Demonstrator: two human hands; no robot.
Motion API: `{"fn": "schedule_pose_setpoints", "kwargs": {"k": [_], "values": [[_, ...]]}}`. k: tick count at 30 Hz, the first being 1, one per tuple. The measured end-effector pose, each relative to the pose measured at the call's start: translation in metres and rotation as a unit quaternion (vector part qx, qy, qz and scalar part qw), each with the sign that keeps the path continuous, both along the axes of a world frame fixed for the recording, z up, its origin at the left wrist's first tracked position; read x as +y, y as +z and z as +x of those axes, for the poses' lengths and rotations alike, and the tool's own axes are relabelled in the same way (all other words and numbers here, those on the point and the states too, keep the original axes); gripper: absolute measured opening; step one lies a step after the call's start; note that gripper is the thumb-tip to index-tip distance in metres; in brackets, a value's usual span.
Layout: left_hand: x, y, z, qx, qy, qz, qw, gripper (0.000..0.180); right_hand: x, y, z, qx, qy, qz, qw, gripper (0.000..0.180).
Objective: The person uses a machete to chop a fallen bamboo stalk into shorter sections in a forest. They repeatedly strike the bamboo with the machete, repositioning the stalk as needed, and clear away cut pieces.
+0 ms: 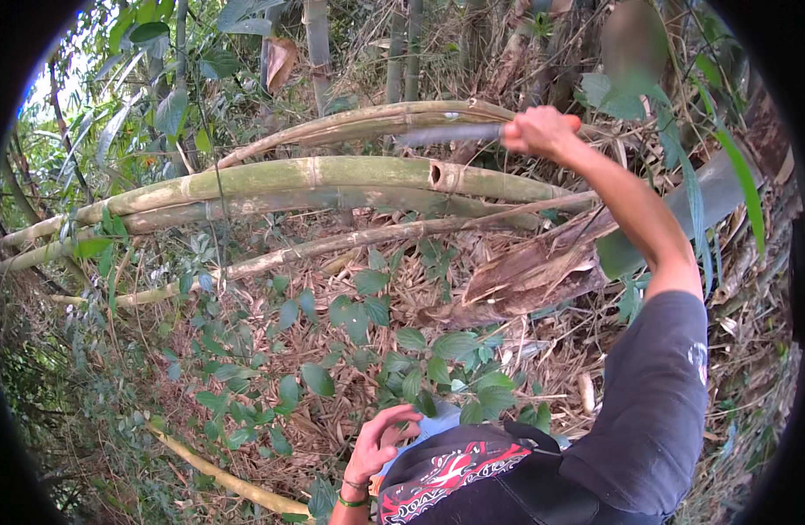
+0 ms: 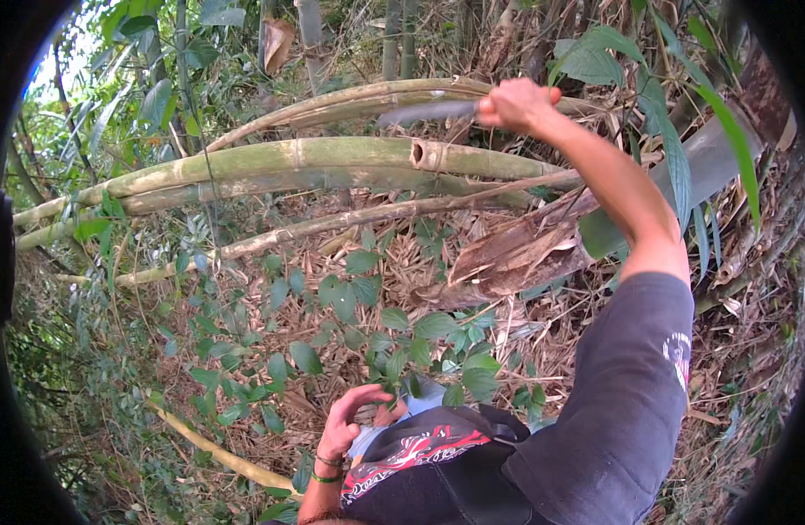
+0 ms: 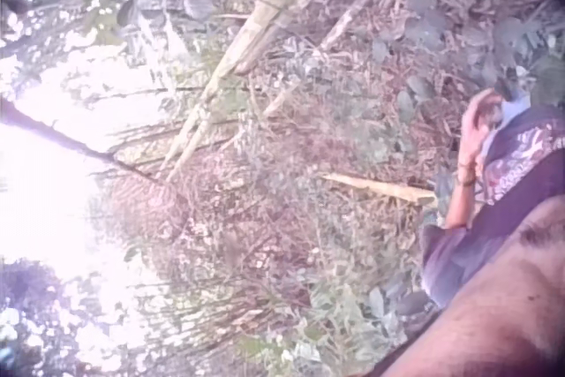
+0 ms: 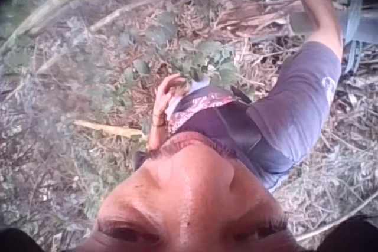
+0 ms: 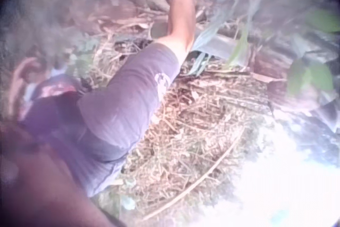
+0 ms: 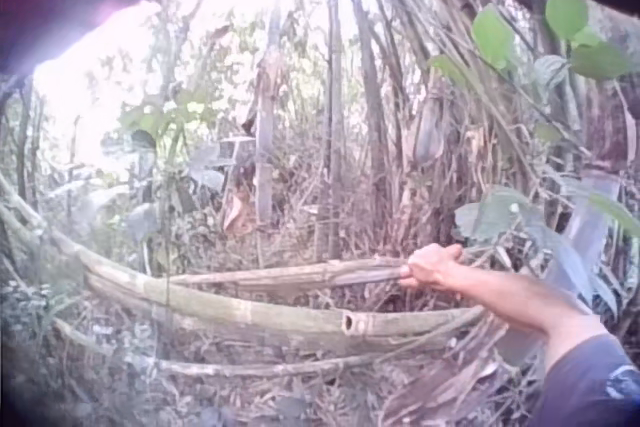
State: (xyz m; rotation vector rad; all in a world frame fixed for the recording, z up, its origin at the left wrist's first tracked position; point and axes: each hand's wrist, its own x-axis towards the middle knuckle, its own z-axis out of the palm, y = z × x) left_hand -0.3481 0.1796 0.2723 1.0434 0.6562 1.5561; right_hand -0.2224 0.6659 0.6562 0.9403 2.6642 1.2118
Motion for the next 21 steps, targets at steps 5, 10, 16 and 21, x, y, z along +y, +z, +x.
{"fn": "schedule_pose_setpoints", "kwargs": {"k": [5,10,16,21], "values": [[0.049,0.041,0.003,0.142,-0.052,0.122,0.981,0.092,-0.089,-0.064,-0.019,-0.111,0.205,-0.083,0.969,0.036],[0.049,0.053,0.006,0.178,-0.112,0.125,0.97,0.091,-0.011,-0.015,-0.012,-0.145,0.112,-0.13,0.974,0.033],[0.006,0.015,0.01,-0.001,-0.076,-0.005,0.997,0.1,0.001,0.035,0.008,-0.016,-0.012,0.037,0.999,0.038],[0.037,0.05,0.008,0.127,-0.059,0.07,0.988,0.101,-0.122,-0.037,-0.051,-0.055,0.015,-0.114,0.992,0.035]]}}
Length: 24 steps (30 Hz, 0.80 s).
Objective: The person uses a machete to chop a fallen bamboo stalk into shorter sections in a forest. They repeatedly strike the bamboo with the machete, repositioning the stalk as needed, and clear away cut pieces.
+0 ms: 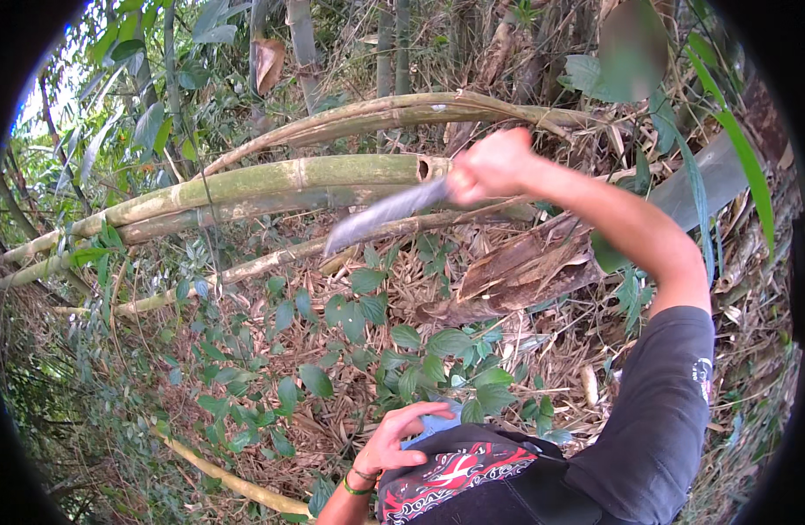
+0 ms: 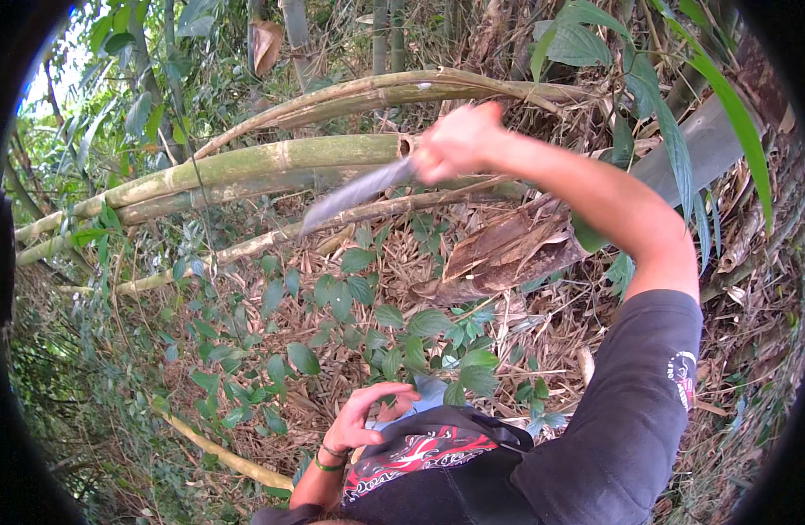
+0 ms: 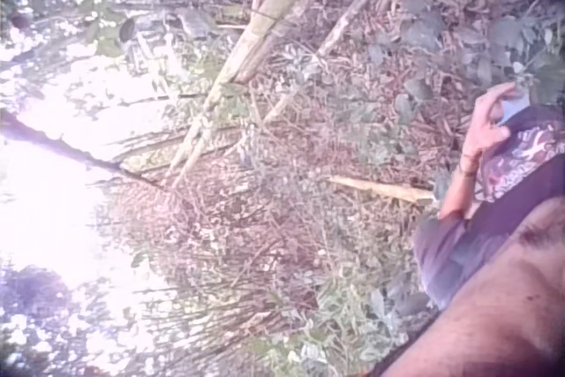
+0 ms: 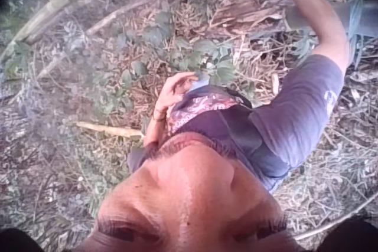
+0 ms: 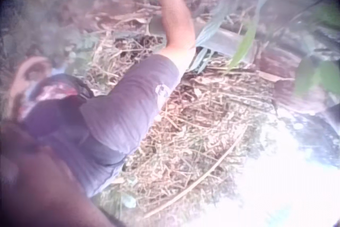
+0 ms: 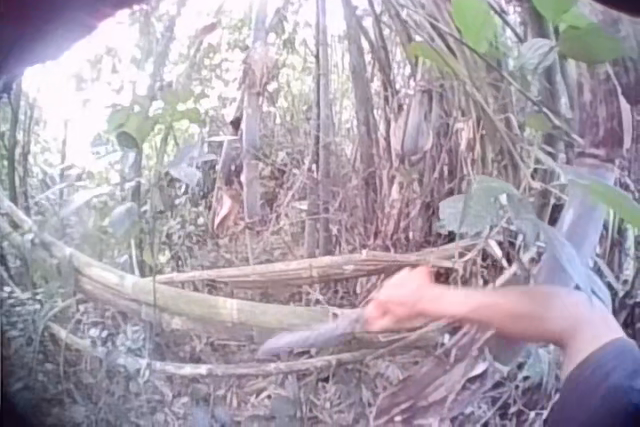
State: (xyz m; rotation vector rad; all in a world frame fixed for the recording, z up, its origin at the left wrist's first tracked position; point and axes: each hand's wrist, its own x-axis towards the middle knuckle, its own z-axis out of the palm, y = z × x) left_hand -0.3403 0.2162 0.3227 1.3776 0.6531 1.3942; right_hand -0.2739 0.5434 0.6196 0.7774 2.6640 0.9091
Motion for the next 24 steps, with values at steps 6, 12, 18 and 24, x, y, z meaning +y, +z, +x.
{"fn": "schedule_pose_setpoints", "kwargs": {"k": [6,12,18,24], "values": [[0.004,0.047,-0.008,0.094,-0.019,0.178,0.979,0.09,0.085,-0.007,0.022,-0.062,0.164,-0.04,0.984,0.042],[-0.052,0.047,-0.037,0.027,0.02,0.171,0.985,0.086,0.135,0.058,0.073,0.168,-0.137,0.126,0.968,0.058],[-0.008,0.117,-0.049,0.073,0.041,0.292,0.953,0.067,0.086,-0.099,0.062,0.341,-0.135,0.081,0.927,0.047],[0.044,0.124,-0.083,0.138,0.172,0.257,0.941,0.059,0.053,-0.242,0.029,0.719,-0.263,-0.547,0.34,0.063]]}}
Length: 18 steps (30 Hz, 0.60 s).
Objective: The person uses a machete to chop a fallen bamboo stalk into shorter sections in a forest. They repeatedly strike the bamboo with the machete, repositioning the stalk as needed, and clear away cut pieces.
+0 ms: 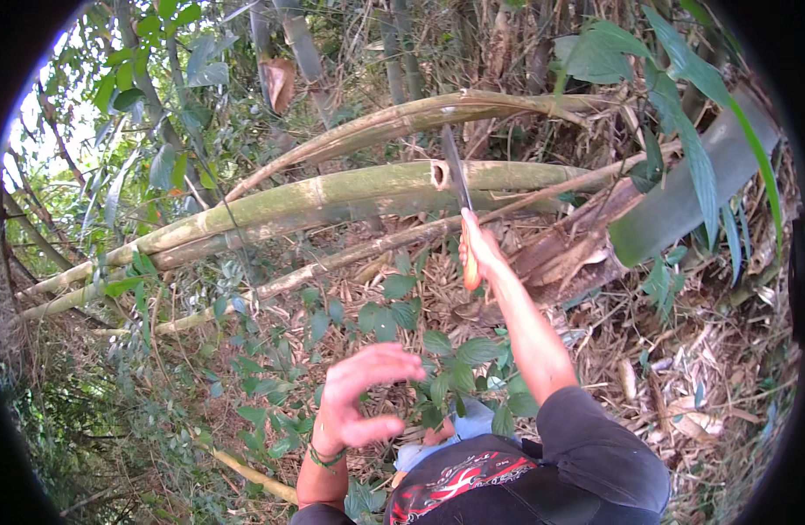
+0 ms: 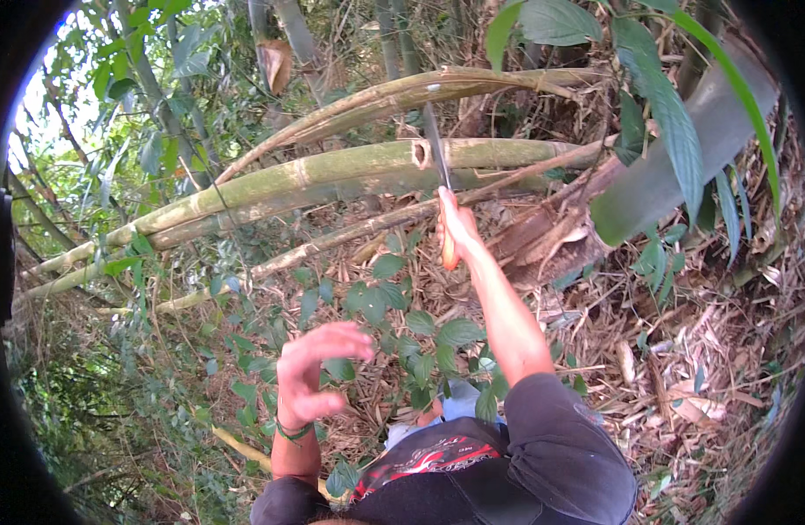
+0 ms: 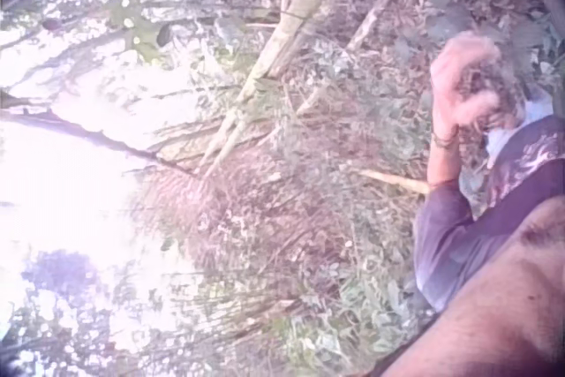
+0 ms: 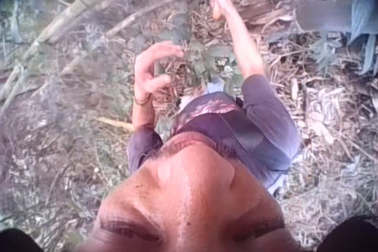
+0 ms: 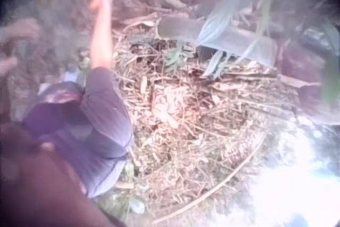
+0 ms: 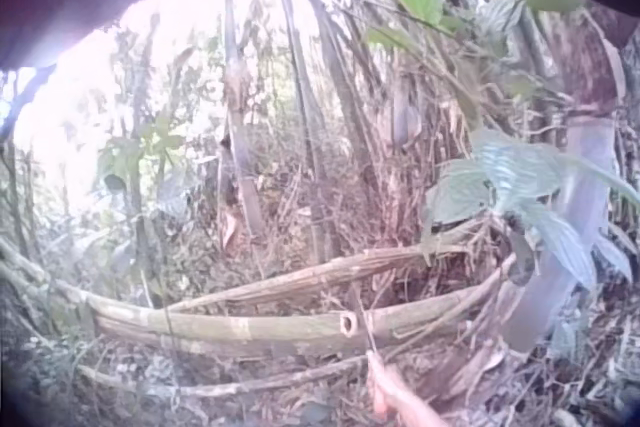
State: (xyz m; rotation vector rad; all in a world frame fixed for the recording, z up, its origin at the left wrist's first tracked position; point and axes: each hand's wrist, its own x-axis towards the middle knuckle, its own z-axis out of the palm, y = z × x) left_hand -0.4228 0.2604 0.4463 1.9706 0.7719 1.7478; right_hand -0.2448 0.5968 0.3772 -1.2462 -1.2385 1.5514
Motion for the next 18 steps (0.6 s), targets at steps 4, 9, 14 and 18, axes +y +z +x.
{"fn": "schedule_pose_setpoints", "kwargs": {"k": [4,9,14,18], "values": [[0.036,-0.019,-0.042,0.054,0.165,-0.086,0.981,0.05,-0.03,-0.036,-0.002,0.074,-0.026,-0.001,0.997,0.054],[0.101,-0.054,-0.087,0.109,0.307,-0.134,0.936,0.054,-0.035,-0.056,0.026,-0.046,-0.061,0.092,0.993,0.052],[0.203,-0.062,-0.121,0.163,0.396,-0.095,0.899,0.06,-0.014,-0.039,0.038,-0.025,-0.105,0.179,0.978,0.046],[0.291,-0.049,-0.145,0.187,0.476,-0.056,0.857,0.071,0.027,-0.029,0.017,0.064,-0.189,0.212,0.957,0.046]]}}
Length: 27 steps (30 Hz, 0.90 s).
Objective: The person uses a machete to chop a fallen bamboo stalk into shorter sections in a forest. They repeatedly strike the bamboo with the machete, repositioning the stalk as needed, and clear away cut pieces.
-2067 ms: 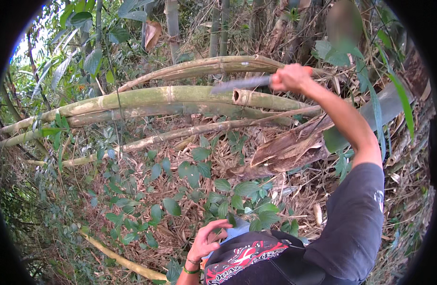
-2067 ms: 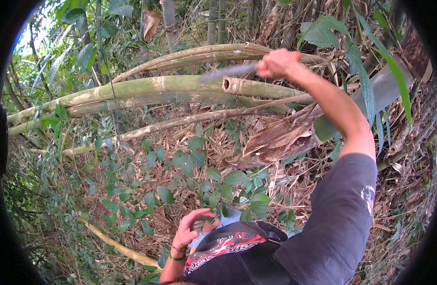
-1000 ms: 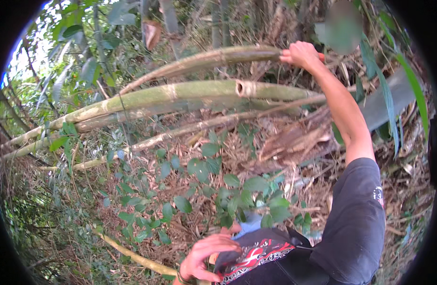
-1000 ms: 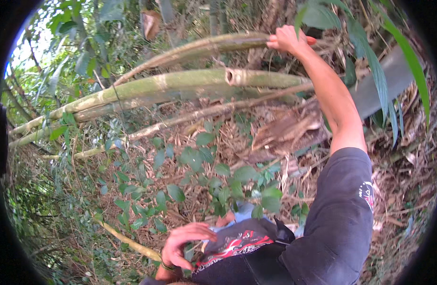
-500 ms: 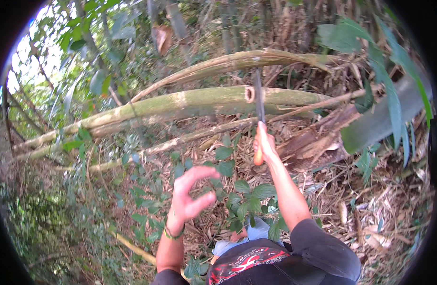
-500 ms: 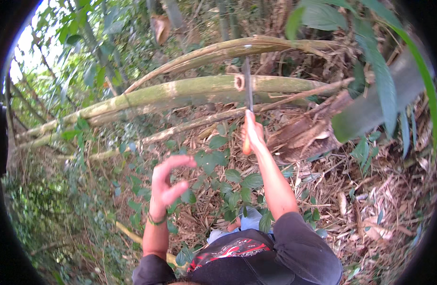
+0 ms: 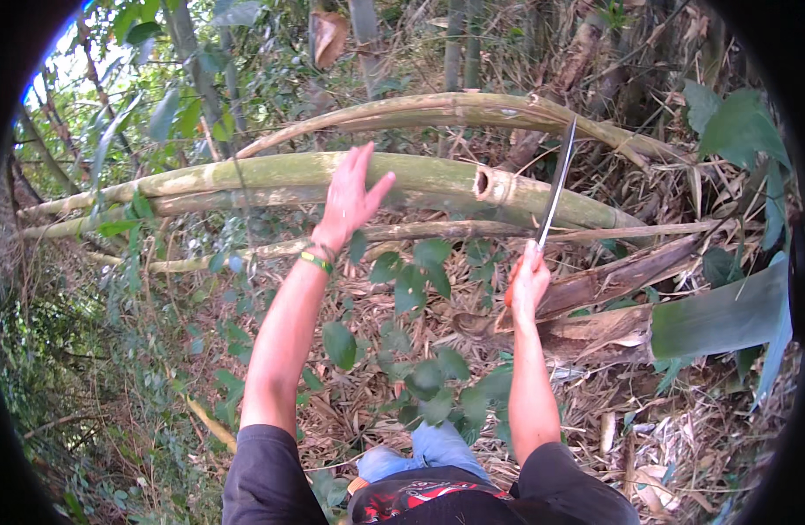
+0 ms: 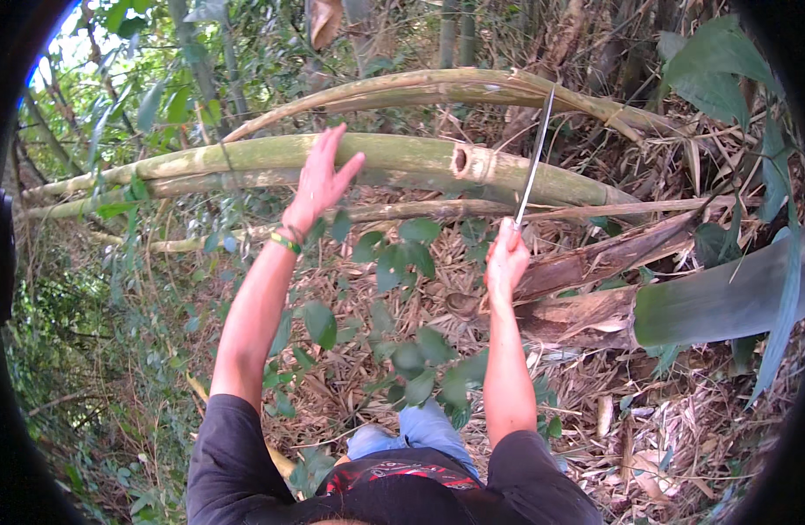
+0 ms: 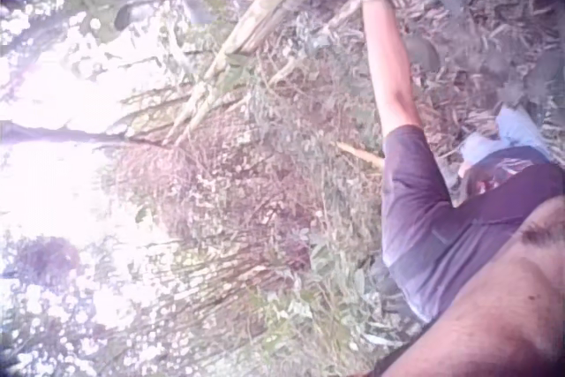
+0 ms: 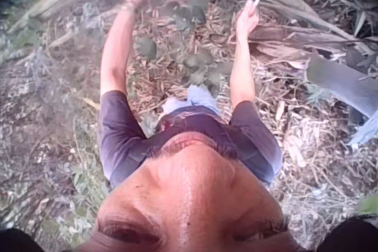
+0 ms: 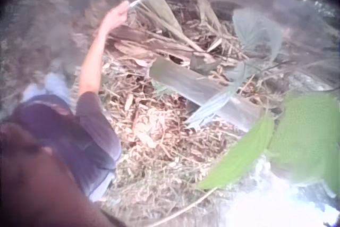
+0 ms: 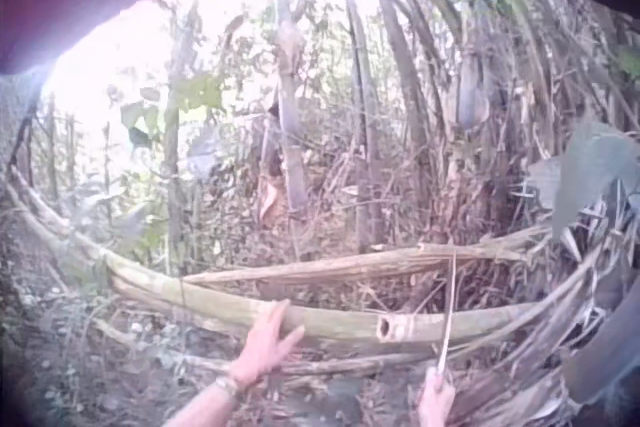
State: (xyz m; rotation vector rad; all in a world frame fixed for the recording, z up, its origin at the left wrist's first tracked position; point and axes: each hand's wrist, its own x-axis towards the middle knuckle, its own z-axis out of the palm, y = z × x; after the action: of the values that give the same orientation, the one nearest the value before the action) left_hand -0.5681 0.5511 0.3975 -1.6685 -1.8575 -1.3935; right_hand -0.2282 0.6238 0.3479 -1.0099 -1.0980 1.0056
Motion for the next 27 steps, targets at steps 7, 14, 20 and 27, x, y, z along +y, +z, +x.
{"fn": "schedule_pose_setpoints", "kwargs": {"k": [7,14,20,27], "values": [[0.136,0.037,-0.024,0.14,0.118,0.016,0.983,0.088,0.06,-0.001,-0.02,-0.006,-0.101,0.068,0.993,0.047],[0.213,0.036,-0.067,0.202,0.217,0.019,0.955,0.043,0.095,0.018,-0.023,0.047,-0.076,0.065,0.994,0.043],[0.231,0.041,-0.089,0.235,0.19,-0.03,0.953,0.032,0.106,0.026,-0.035,0.092,-0.064,0.032,0.993,0.048],[0.209,0.042,-0.078,0.224,0.166,-0.053,0.959,0.031,0.057,0.015,-0.044,0.17,0.023,-0.015,0.985,0.049]]}}
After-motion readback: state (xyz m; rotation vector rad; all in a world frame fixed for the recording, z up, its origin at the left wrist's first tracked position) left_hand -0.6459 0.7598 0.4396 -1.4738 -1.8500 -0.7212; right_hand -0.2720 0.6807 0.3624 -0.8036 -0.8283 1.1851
